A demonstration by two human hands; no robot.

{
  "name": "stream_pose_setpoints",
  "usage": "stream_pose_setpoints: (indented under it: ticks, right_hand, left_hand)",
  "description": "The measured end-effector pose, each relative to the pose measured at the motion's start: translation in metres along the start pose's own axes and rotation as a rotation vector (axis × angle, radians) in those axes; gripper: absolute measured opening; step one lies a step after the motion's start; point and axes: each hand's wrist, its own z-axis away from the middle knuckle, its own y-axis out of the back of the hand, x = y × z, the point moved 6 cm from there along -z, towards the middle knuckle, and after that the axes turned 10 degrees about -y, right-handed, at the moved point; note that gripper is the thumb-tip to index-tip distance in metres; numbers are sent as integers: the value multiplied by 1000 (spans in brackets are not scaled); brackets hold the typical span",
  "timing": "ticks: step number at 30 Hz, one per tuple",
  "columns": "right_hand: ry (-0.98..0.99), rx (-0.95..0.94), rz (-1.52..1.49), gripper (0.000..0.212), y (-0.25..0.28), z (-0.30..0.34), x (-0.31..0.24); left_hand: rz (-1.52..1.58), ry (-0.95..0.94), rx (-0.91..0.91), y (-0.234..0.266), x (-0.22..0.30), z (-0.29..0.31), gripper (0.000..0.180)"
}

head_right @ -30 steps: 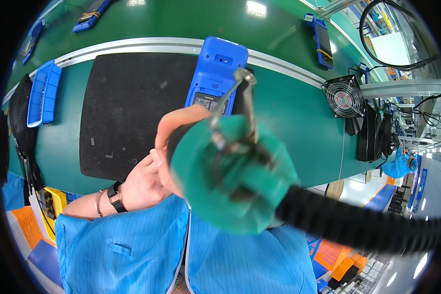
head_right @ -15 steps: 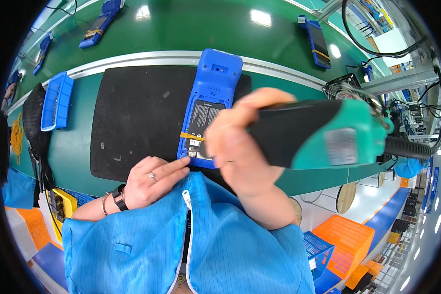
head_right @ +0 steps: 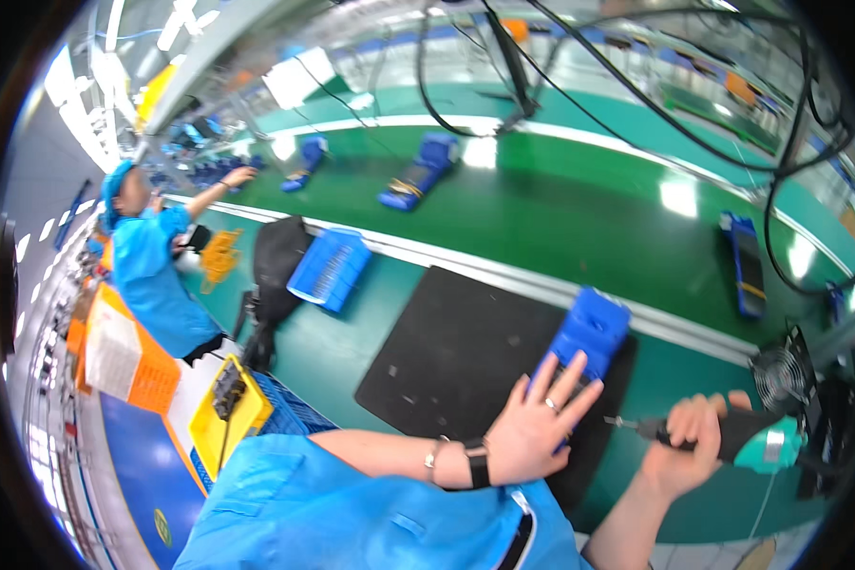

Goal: The person fastens screws into a handheld electronic device using an electric screwdriver.

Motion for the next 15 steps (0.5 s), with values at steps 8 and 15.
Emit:
stream_pose_setpoints:
  ticks: [8,15]
  right_hand:
    - [6,22,39,32,-16,7,-5]
    - [30,60,30,31,-19,13,-10]
  left_hand:
    - [241,56,60,25,-29,-12,89]
    - [478,129,262,45,-131,-105,78]
